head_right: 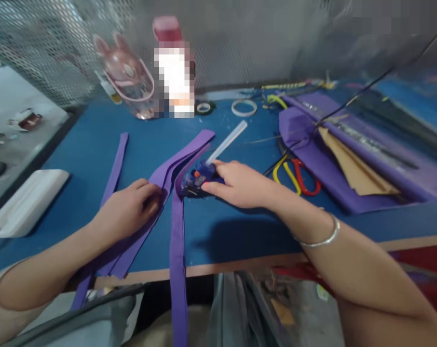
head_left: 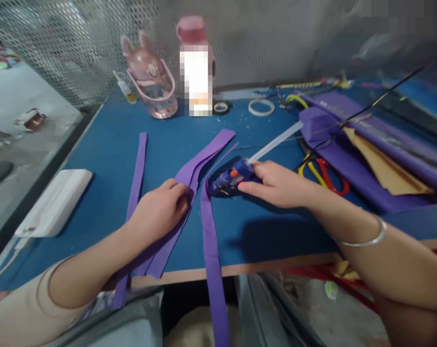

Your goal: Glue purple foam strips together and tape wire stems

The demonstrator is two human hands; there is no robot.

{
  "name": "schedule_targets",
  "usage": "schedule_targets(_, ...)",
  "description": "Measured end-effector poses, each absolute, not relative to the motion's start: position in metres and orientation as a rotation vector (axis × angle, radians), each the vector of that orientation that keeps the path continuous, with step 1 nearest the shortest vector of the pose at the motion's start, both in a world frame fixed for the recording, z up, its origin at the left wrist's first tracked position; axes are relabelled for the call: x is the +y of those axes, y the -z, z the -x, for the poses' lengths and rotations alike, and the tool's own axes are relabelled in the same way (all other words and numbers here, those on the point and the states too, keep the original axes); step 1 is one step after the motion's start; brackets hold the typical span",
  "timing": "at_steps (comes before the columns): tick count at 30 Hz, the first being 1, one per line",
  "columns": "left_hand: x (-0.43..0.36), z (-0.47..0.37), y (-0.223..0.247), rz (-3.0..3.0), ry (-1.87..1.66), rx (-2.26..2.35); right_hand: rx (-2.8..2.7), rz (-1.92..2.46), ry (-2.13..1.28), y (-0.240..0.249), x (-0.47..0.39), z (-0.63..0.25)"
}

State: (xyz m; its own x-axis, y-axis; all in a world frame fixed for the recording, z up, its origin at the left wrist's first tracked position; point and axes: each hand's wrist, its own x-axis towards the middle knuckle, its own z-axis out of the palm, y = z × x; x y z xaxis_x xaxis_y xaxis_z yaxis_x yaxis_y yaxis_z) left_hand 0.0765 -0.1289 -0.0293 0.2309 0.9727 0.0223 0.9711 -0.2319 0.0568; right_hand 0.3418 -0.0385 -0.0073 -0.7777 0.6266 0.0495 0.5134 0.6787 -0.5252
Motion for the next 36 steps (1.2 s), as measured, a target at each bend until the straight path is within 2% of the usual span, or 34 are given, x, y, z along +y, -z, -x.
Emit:
schedule_targets(7,-0.116,-0.086,0.031,-2.349,-0.053,2.129,-2.693,0.998,-0.743,0.007,-0.039,-0.344)
schedule_targets(13,-0.111,-0.052,0.028,-2.186,0.156,2.340,-2.692,0.993,-0.771,0.009,-0.040,-0.344)
schedule_targets(16,-0.110,-0.043,0.033,-2.227,0.111,2.357,-2.681,0.968,-0.793,0.008,-0.040,-0.343)
schedule_targets(18,-0.109,-0.047,0.038,-2.394,-0.094,2.234,-2.683,0.960,-0.790,0.008,-0.040,-0.343)
schedule_targets(21,-0.109,-0.061,0.044,-2.739,-0.442,1.617,-2.703,0.963,-0.725,0.006,-0.040,-0.342)
schedule_targets(24,-0.114,-0.074,0.044,-2.786,-0.661,1.099,-2.717,0.962,-0.689,0.006,-0.040,-0.342)
schedule_targets(27,-0.117,-0.078,0.042,-2.689,-0.760,1.110,-2.694,0.938,-0.699,0.007,-0.040,-0.341)
schedule_targets(36,-0.115,-0.076,0.044,-2.611,-0.577,1.224,-2.604,0.961,-0.723,0.009,-0.040,-0.337)
